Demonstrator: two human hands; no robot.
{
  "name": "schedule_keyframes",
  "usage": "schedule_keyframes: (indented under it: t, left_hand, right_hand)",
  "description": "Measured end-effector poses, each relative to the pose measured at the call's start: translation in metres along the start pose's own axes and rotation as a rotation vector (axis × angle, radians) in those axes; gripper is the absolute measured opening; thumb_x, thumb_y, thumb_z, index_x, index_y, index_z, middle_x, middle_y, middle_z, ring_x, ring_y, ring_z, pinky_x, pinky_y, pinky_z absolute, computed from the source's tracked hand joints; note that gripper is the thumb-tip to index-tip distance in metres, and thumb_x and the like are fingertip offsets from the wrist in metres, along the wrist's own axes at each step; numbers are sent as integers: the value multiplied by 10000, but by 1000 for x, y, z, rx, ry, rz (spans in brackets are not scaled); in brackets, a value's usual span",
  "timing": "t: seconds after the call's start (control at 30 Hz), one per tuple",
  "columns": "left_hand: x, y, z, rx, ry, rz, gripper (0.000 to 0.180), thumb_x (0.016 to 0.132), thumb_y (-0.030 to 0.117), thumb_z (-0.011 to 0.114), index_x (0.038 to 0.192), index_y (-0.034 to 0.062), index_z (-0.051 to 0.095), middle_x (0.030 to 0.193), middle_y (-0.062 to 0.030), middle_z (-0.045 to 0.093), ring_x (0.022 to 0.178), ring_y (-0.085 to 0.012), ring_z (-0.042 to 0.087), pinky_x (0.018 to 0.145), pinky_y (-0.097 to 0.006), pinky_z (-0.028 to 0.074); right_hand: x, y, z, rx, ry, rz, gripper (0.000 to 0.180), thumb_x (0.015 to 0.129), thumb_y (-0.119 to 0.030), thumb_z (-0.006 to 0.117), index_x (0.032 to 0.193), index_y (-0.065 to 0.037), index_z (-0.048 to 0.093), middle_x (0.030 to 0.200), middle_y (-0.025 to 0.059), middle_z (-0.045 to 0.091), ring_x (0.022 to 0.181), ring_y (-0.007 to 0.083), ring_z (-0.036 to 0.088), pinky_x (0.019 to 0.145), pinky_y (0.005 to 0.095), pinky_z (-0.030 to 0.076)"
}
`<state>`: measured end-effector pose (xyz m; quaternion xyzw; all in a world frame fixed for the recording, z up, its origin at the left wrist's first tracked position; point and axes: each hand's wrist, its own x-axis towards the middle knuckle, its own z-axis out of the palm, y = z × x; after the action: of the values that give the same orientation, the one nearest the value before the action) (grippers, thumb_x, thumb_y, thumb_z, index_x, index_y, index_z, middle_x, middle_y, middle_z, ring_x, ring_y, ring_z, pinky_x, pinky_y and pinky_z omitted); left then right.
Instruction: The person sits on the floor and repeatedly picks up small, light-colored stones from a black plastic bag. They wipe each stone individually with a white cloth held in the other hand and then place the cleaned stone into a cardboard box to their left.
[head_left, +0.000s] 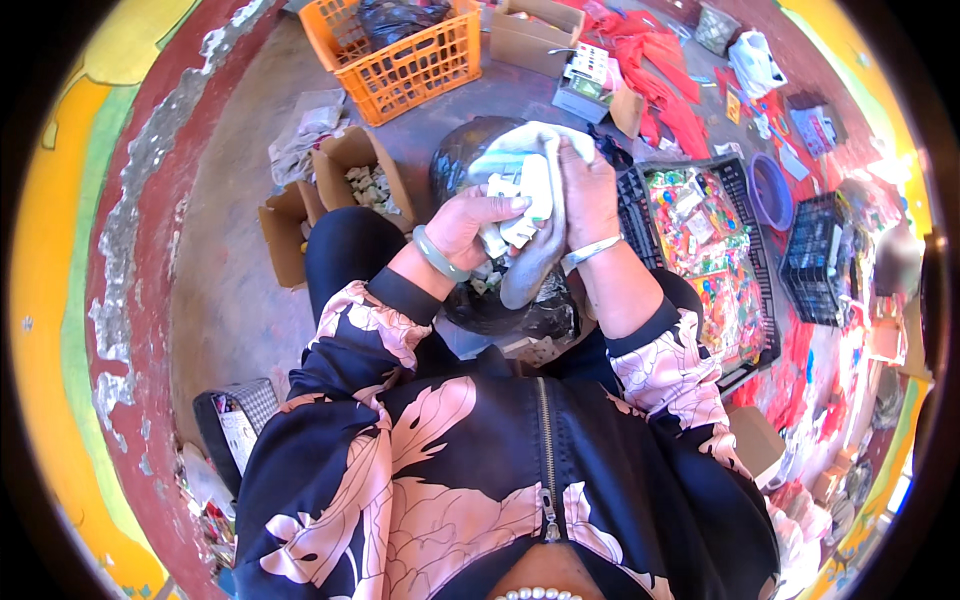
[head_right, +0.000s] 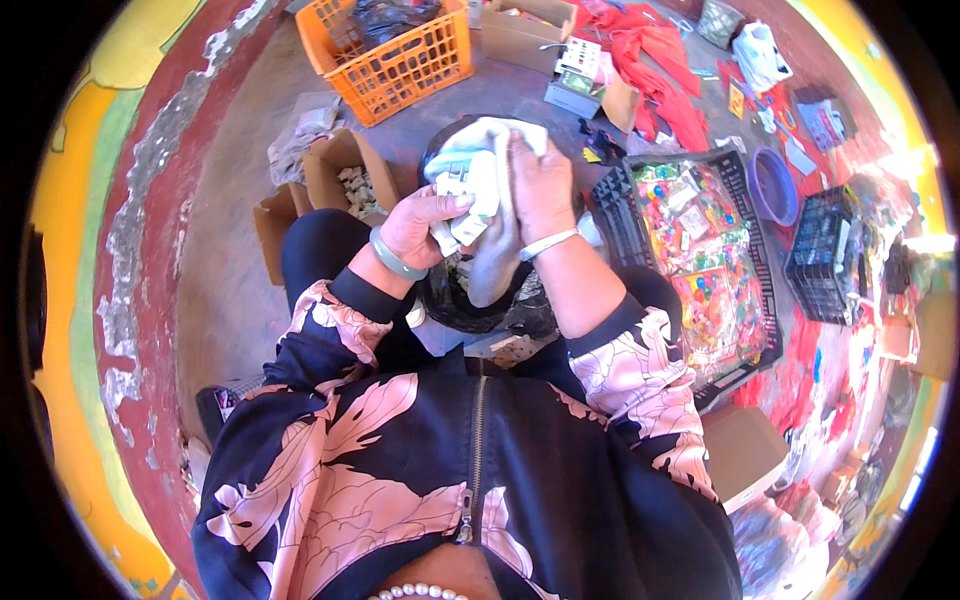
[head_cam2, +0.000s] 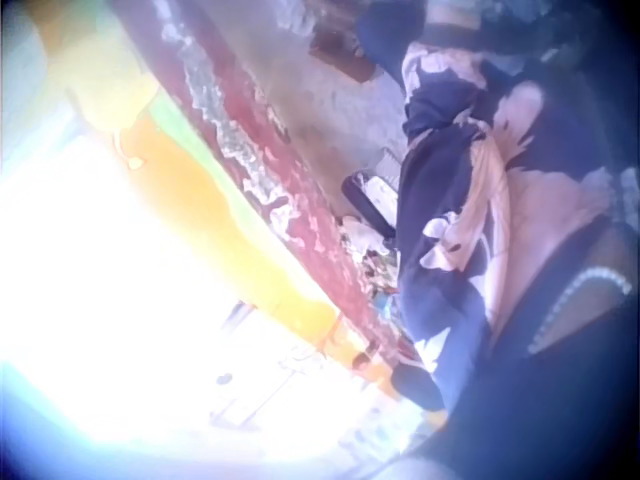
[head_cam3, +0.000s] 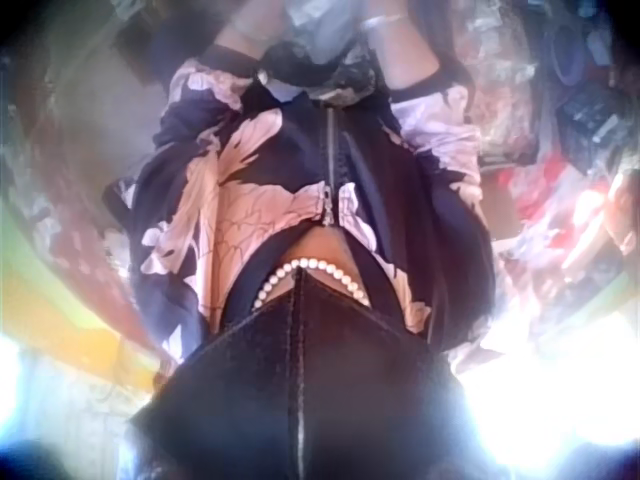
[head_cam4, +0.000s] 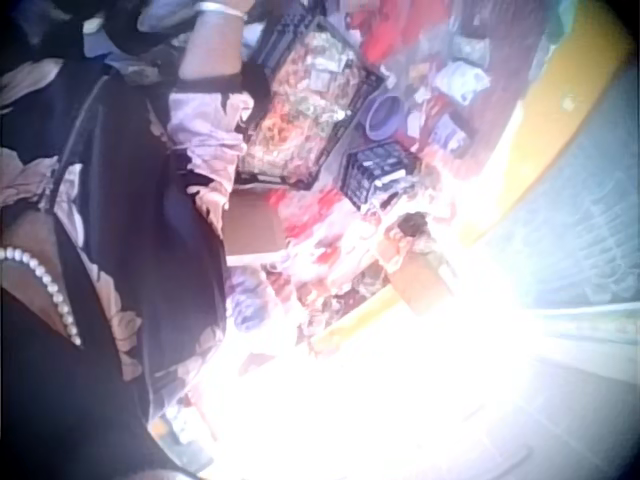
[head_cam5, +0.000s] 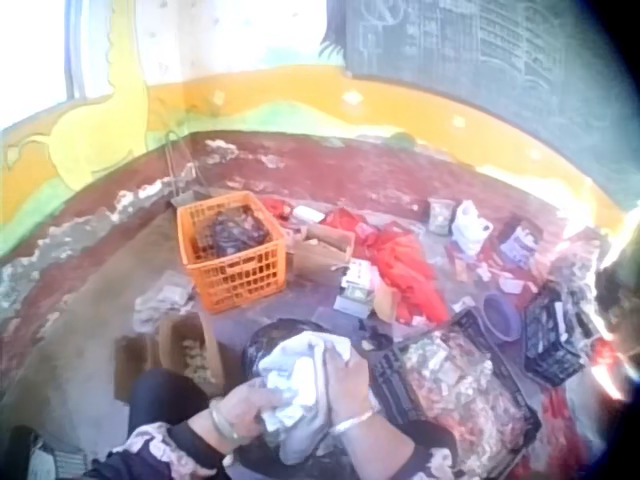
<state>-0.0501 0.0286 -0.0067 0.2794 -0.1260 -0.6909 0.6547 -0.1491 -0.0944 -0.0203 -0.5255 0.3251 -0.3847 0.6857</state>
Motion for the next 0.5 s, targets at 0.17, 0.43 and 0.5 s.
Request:
schedule_keyframes:
  t: [0.17, 0.43, 0.5]
  left_hand:
    - [-47, 48, -5, 92, 160, 311, 306, 773, 157, 607, 1002, -29, 523, 827, -144, 601, 622, -199, 593, 481, -258, 483]
    - [-205, 111, -123, 39, 847, 736, 198, 812, 171, 587, 934, 26, 529, 767, -100, 594, 613, -191, 576, 454, -270, 452]
    - [-242, 101, -153, 56, 1059, 780, 194, 799, 178, 606, 894, 24, 536, 724, -86, 578, 553, -188, 557, 424, -276, 433]
  right_hand:
    - [15, -3, -14, 278, -33, 278, 259, 856, -218, 546, 979, 9, 565, 873, 133, 612, 739, 242, 617, 634, 376, 520]
    - [9, -1, -19, 307, -121, 386, 285, 887, -220, 495, 1030, 22, 538, 954, 128, 607, 781, 244, 622, 668, 360, 535]
    - [6, -6, -19, 263, -139, 396, 293, 894, -217, 476, 1052, 26, 524, 968, 138, 601, 791, 250, 619, 669, 366, 532]
